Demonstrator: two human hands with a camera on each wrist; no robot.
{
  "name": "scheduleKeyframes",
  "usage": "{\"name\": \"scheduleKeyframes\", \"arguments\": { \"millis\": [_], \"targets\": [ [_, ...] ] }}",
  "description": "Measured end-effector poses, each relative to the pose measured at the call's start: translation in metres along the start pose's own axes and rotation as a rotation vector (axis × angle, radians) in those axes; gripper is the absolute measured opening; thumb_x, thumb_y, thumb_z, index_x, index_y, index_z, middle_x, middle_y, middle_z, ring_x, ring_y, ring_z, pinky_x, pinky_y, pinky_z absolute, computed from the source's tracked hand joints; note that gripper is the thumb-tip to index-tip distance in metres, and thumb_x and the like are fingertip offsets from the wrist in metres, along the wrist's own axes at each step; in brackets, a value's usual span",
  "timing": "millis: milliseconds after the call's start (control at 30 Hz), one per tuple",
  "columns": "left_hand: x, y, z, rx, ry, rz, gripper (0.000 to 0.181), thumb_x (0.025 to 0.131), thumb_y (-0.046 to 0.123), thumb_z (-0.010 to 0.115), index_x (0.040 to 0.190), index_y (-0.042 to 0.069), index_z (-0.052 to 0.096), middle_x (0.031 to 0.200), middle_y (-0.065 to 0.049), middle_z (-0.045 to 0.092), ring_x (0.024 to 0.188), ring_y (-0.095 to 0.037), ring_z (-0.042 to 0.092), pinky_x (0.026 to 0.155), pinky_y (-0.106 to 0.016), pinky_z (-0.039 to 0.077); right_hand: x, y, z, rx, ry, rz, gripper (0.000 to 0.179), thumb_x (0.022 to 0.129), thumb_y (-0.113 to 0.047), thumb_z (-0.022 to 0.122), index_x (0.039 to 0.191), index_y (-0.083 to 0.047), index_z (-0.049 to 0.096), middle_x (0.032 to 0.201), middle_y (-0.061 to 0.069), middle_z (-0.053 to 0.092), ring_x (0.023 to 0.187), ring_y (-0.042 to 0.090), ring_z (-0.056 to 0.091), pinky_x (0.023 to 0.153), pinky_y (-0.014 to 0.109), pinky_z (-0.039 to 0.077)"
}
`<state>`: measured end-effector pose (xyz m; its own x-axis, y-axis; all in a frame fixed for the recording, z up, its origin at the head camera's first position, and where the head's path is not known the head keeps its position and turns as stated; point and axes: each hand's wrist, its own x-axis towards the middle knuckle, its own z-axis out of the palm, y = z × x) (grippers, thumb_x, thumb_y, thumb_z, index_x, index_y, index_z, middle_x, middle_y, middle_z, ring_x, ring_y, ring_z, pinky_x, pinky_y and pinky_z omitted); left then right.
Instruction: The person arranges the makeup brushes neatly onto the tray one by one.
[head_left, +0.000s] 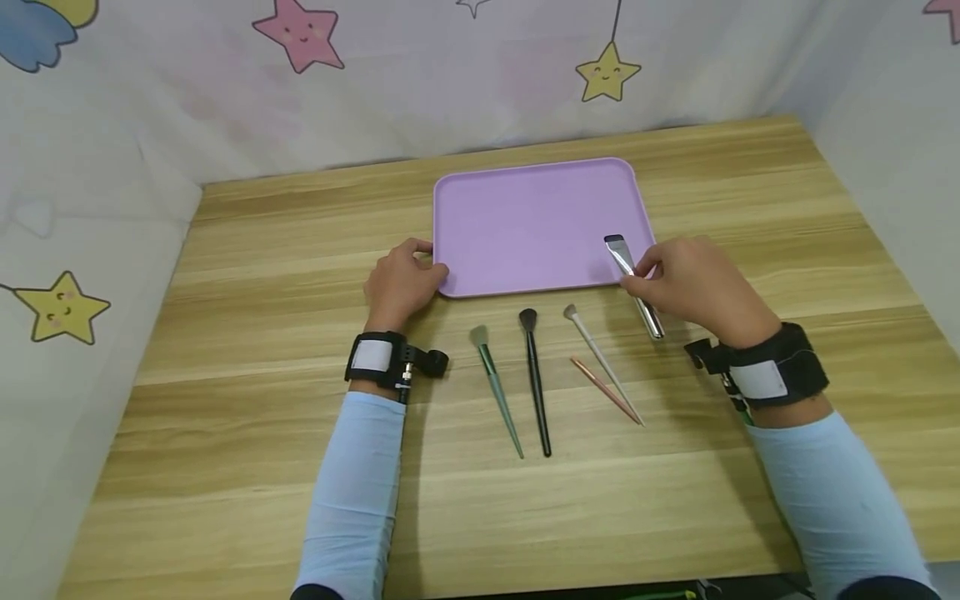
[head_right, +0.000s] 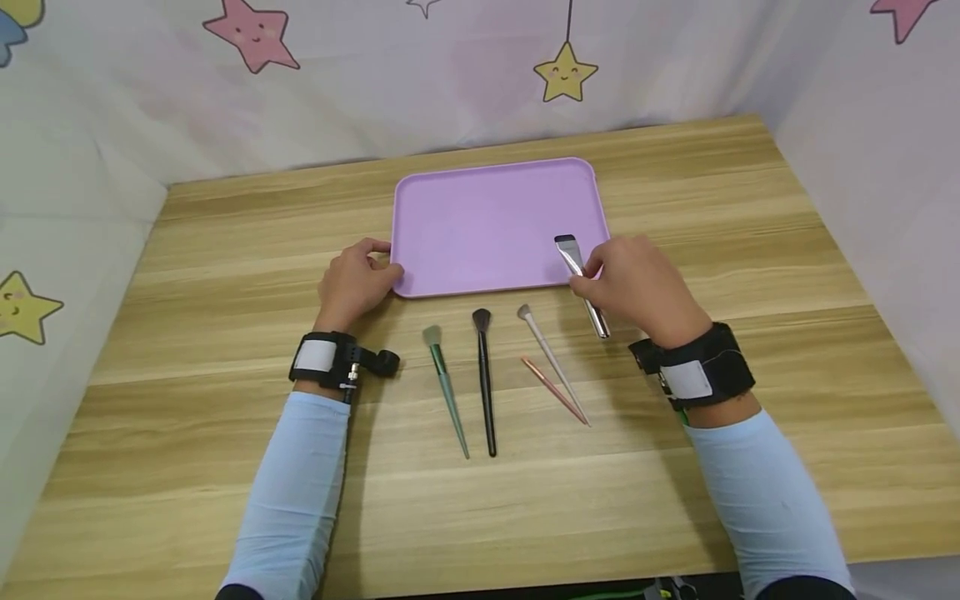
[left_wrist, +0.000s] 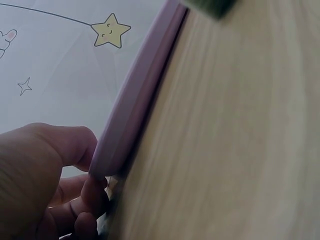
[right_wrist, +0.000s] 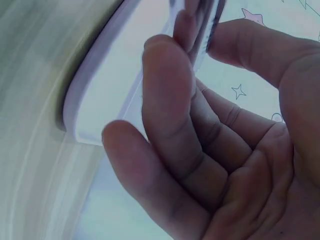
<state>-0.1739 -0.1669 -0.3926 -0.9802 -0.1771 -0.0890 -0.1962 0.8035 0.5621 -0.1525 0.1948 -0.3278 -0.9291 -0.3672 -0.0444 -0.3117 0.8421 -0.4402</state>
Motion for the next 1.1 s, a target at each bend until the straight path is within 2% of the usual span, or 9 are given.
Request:
{"name": "scheduleKeyframes", "arguments": {
  "millis": [200,433,700,1100],
  "targets": [
    [0.0,-0.002,0.0,0.008,0.003,-0.011,0.049,0.083,0.035,0.061,0.13,0.02,0.065,0.101,0.0,0.072,0.085,-0.023,0.061,0.07,-0.042,0.041,0.01,0.0,0.0,0.005,0.022,0.001,0.03,0.091,-0.026,0.073,0.091,0.004,0.075,0.069,0.006,0.066,0.057,0.02,0.055,0.05,0.034,0.042],
    [-0.001,-0.004,-0.002,0.011,0.024,-0.01,0.048,0.084,0.035,0.062,0.129,0.02,0.066,0.095,-0.001,0.07,0.081,-0.022,0.061,0.067,-0.04,0.042,0.019,0.0,0.0,0.032,0.006,0.047,0.032,0.092,-0.027,0.071,0.092,0.005,0.074,0.062,0.004,0.063,0.054,0.02,0.056,0.049,0.034,0.041],
    [-0.003,-0.002,-0.001,0.006,0.015,-0.021,0.047,0.085,0.035,0.063,0.129,0.02,0.066,0.095,0.0,0.071,0.079,-0.022,0.061,0.065,-0.039,0.042,0.027,0.005,0.002,0.052,0.005,0.071,0.032,0.093,-0.027,0.07,0.092,0.005,0.074,0.06,0.005,0.062,0.053,0.021,0.055,0.049,0.034,0.04],
    [-0.003,-0.003,0.003,0.014,0.028,-0.024,0.046,0.085,0.035,0.062,0.127,0.021,0.066,0.091,0.001,0.07,0.076,-0.022,0.06,0.064,-0.039,0.041,0.04,0.012,0.002,0.107,0.023,0.095,0.032,0.093,-0.026,0.071,0.094,0.006,0.073,0.063,0.008,0.065,0.053,0.02,0.061,0.052,0.034,0.044]
  ]
}}
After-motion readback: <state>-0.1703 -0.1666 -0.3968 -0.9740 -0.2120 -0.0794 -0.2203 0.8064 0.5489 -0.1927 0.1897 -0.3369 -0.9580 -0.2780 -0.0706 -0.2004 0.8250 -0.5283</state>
